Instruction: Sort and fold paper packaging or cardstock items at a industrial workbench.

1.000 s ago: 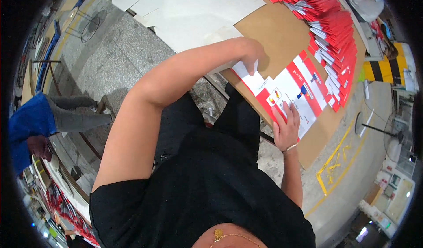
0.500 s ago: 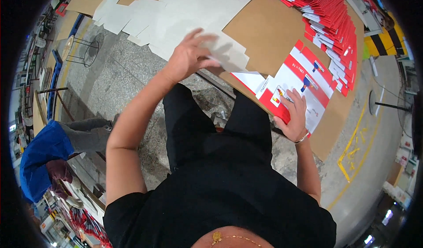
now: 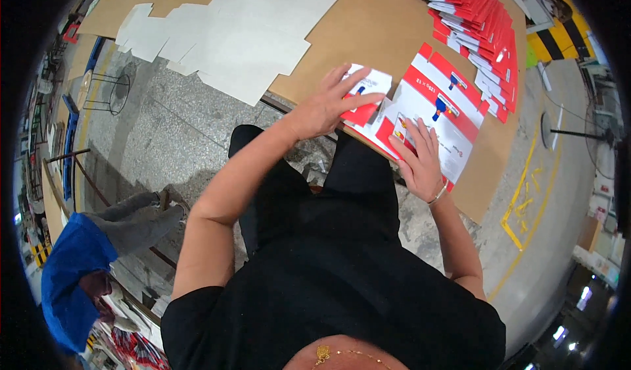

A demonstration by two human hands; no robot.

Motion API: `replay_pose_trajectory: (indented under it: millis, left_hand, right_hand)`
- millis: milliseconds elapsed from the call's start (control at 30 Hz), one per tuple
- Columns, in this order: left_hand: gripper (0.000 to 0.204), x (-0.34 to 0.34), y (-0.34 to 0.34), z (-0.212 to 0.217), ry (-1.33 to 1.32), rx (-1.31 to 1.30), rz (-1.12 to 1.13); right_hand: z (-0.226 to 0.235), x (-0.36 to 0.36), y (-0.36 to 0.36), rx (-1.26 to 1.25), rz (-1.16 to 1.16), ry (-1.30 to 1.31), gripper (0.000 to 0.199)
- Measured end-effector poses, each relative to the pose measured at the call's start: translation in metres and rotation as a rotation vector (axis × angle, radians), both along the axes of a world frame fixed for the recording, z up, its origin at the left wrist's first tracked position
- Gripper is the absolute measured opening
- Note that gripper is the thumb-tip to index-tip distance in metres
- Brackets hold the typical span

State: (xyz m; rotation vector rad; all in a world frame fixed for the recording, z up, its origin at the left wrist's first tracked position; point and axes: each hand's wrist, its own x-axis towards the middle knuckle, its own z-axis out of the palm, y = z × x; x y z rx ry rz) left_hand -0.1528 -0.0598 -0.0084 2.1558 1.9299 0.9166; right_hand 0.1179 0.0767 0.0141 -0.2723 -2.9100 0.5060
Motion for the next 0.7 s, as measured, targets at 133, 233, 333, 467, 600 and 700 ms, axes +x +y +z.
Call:
replay_pose_trajectory:
  millis: [133,233,333,467,600,700]
  left_hand:
    - [0.06,-0.003,-0.007,0.006,0.138,-0.087,-0.097]
    - [0.054,0.005,-0.007,0.003,0.263,-0.158,-0.056]
    - [0.055,0.01,-0.005,-0.003,0.35,-0.17,0.013]
    - [0.055,0.017,-0.007,-0.008,0.388,-0.122,0.094]
    - [0.056,0.021,-0.006,-0.01,0.445,-0.131,0.131]
    - [0.056,0.02,-0.005,-0.009,0.434,-0.135,0.14]
  right_hand:
    - [0.001,-0.005,-0.004,0.078,-0.008,-0.09,0.049]
    - [0.003,-0.005,-0.008,0.138,-0.004,-0.158,0.046]
    - [0.006,-0.005,-0.007,0.09,-0.008,-0.145,0.045]
    - [0.004,-0.005,-0.008,0.07,-0.015,-0.119,0.043]
    - [-0.002,-0.005,-0.01,0.113,-0.05,-0.113,0.044]
    - [-0.004,-0.007,-0.013,0.124,-0.093,-0.126,0.047]
